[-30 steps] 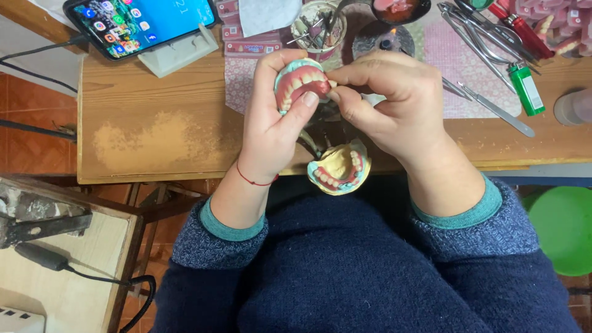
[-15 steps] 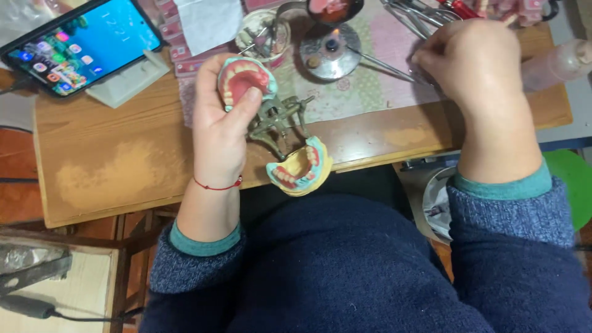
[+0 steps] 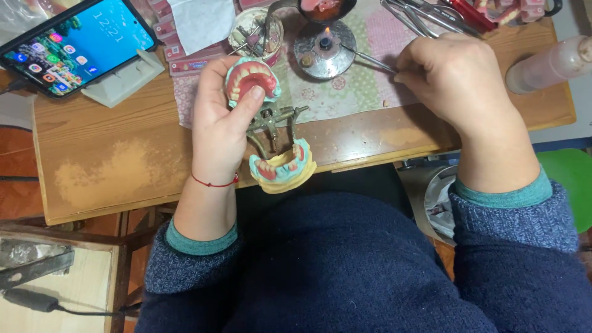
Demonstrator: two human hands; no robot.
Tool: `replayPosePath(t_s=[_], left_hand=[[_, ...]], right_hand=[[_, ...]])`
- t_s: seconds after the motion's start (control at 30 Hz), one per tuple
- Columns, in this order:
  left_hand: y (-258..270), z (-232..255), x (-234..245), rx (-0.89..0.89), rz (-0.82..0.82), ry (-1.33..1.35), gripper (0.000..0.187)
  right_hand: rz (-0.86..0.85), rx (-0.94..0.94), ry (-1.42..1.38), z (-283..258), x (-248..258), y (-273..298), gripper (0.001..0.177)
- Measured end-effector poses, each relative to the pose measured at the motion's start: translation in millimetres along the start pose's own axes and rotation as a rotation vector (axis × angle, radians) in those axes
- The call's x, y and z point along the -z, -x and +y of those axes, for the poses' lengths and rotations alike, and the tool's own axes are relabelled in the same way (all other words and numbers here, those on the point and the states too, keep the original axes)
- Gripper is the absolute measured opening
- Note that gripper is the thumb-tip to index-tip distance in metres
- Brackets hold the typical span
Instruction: The recorder uses a heated spatula to mold and adjust a dental model of teeth and gums.
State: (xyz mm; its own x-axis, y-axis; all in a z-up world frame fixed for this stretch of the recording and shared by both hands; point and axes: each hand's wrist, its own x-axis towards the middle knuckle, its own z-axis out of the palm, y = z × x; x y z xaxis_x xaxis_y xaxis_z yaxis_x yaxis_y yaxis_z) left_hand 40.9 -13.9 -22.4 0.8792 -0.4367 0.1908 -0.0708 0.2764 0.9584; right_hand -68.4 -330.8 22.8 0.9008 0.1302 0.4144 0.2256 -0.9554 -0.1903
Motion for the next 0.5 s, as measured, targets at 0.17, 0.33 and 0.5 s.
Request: replayPosePath(t_s=[0.17,0.33,0.5], left_hand=[[1.3,1.2,1.7,-0.031,0.007,-0.126,0.038],[5.4,11.1,-3.9,-0.077,0.014,-0.213,0.038],[11.4,22.6,-8.6,-0.118,0.126,-0.736,0.033]], right_hand=[[-0.022,0.044,0.082,4.1,-4.6,0.8,0.011],[0.000,0.122,0.049,0.6,4.4,0.6,0.015],[-0.078,-0.330,-0.884,-5.7,3.5,-3.5,0.032]])
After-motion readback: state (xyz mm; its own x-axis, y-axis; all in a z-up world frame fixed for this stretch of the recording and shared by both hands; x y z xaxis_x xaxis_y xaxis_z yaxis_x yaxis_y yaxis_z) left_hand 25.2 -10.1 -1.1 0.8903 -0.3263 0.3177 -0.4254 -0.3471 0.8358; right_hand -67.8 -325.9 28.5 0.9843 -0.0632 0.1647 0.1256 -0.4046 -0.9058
